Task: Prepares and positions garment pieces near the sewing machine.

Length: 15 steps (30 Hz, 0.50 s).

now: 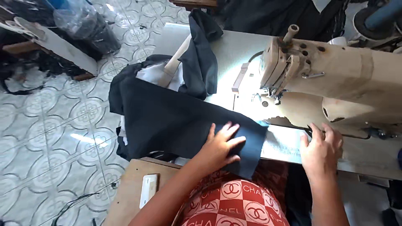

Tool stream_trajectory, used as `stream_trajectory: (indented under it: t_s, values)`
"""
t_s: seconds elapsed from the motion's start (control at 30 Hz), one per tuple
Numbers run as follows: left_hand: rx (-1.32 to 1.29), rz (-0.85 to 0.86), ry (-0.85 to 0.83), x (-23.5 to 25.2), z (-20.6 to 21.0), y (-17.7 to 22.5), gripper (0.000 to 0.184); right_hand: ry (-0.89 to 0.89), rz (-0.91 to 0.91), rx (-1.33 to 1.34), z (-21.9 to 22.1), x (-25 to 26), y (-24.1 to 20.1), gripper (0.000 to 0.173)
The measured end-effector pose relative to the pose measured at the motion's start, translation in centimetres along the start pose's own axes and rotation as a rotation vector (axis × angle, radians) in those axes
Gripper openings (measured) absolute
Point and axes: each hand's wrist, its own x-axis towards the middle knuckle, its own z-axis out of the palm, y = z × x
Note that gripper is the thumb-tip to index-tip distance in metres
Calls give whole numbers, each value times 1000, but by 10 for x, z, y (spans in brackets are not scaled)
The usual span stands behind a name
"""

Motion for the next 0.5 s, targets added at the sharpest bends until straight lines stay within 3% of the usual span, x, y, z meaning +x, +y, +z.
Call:
stream_trajectory:
  t_s: [0.07, 0.13, 0.17, 0.23, 0.3, 0.33, 0.43, 0.5]
  values:
    - [-36, 83, 22, -2, -1, 5, 45, -16, -192, 152, 7, -3, -30, 59]
    - [94, 49, 276, -10, -13, 4, 34, -26, -329, 196, 30, -9, -65, 81]
    - [224, -44, 437, -17, -25, 0, 33, -32, -369, 187, 43, -11, -76, 76]
    - [425, -349, 649, -39, -62, -18, 48, 7, -434, 176, 64, -9, -83, 42]
    - [416, -727, 664, -63, -97, -43, 80, 44, -430, 255, 63, -6, -80, 29]
    - [354, -863, 635, -72, -105, -57, 85, 36, -424, 322, 57, -6, -79, 28]
    - [251, -905, 507, -83, -117, -73, 42, -39, -430, 460, 34, -11, -75, 32]
    - [246, -819, 532, -77, -140, -56, 36, -93, -399, 577, 26, -14, -73, 31]
